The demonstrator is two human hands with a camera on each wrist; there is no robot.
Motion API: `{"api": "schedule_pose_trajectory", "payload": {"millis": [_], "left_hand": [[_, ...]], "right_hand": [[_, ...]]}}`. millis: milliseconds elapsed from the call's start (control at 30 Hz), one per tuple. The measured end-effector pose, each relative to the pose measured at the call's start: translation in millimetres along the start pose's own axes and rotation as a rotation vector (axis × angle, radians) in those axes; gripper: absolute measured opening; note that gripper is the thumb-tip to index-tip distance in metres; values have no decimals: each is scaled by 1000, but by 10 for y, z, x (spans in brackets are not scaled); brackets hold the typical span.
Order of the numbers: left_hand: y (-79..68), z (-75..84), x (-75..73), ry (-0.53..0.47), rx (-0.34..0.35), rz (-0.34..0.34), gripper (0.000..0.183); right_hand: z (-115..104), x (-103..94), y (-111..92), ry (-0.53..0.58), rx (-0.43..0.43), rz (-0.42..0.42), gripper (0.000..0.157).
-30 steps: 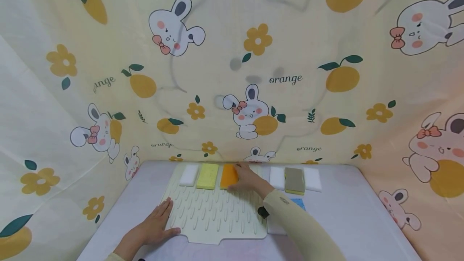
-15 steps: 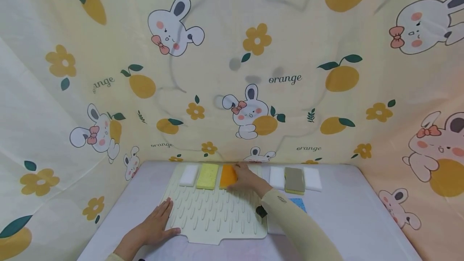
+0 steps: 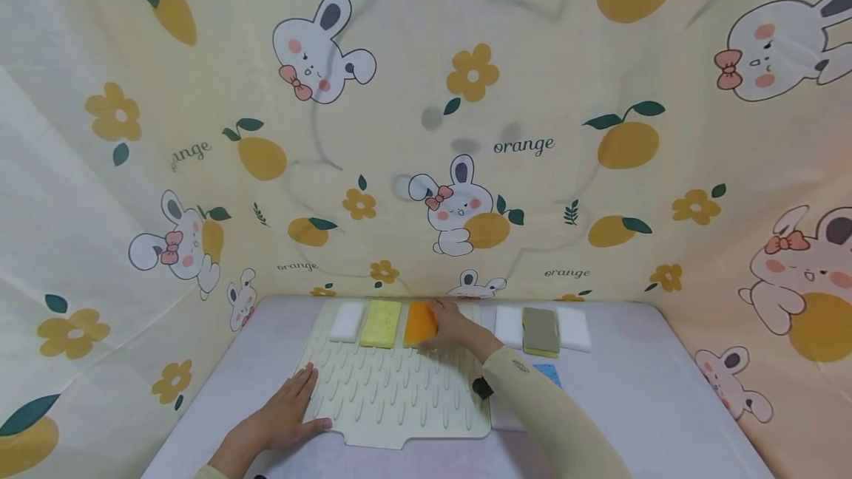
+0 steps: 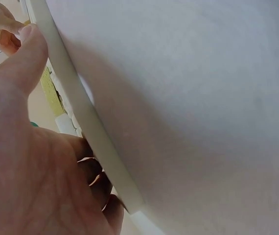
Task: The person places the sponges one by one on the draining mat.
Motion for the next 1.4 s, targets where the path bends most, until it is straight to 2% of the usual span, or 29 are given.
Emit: {"api": "schedule_pose_trajectory", "payload": {"millis": [233, 467, 633, 933, 1400], "left_hand": [[-7, 8, -9, -7, 7, 6, 113], [-5, -16, 15, -17, 5, -15, 114], [-2, -17, 22, -18, -3, -18, 115], [-9, -15, 33, -14, -8, -23, 115], [2, -36, 36, -16, -1, -18, 114]], "right_hand": [[-22, -77, -78, 20, -28, 29, 106], [56, -105, -130, -32, -83, 43, 111], [105, -200, -205, -15, -119, 70, 111], [254, -331, -367, -2, -58, 85, 108], [439, -543, -590, 7, -42, 143, 104]]}}
Point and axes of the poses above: each hand's wrist, its own y-axis towards the middle knuckle, its own x-axis out of the palm, z = x × y, the point moved 6 cm from there along y, towards the middle knuckle, and after that the axes turned 9 degrees about z, right-handed, at the moved point
